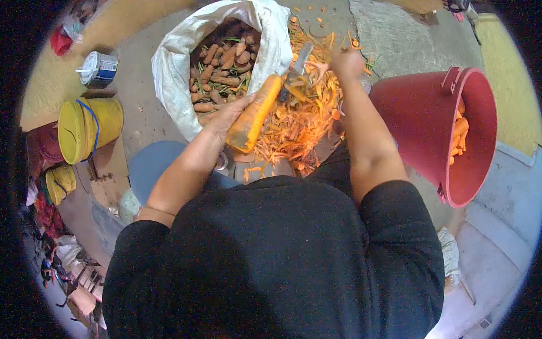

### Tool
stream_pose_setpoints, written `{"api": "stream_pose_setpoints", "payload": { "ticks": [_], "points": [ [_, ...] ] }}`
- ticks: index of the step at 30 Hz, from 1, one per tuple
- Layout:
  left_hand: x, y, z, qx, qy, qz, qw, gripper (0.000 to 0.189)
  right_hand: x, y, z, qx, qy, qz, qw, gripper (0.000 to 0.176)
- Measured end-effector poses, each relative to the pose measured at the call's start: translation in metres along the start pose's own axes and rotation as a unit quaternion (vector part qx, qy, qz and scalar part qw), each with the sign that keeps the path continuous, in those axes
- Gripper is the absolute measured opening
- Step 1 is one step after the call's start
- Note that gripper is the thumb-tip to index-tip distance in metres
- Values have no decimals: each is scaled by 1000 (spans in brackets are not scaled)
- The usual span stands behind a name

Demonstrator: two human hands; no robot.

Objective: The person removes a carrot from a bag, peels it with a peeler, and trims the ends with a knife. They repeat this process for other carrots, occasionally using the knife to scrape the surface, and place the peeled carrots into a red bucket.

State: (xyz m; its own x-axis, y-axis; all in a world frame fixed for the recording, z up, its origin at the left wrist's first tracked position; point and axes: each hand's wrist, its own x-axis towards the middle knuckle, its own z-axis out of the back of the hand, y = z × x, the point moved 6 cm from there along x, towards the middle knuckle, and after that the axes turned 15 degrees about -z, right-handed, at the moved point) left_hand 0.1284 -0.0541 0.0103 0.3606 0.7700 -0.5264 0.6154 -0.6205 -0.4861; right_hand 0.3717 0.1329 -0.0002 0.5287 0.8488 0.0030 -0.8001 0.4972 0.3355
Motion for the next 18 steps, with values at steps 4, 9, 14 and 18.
{"api": "stream_pose_setpoints", "payload": {
  "ticks": [4,9,14,18],
  "points": [
    [6,-3,-1,-35,14,-15,999,39,-56,44,50,165,81,76,980,30],
    [9,2,4,43,-28,12,999,39,-167,88,64,295,290,239,878,21],
    [0,0,-2,60,36,-20,997,40,-106,81,12,179,228,151,945,28],
    [7,14,7,7,25,-12,1000,39,-11,19,-14,-34,55,88,994,31]
  ]
}}
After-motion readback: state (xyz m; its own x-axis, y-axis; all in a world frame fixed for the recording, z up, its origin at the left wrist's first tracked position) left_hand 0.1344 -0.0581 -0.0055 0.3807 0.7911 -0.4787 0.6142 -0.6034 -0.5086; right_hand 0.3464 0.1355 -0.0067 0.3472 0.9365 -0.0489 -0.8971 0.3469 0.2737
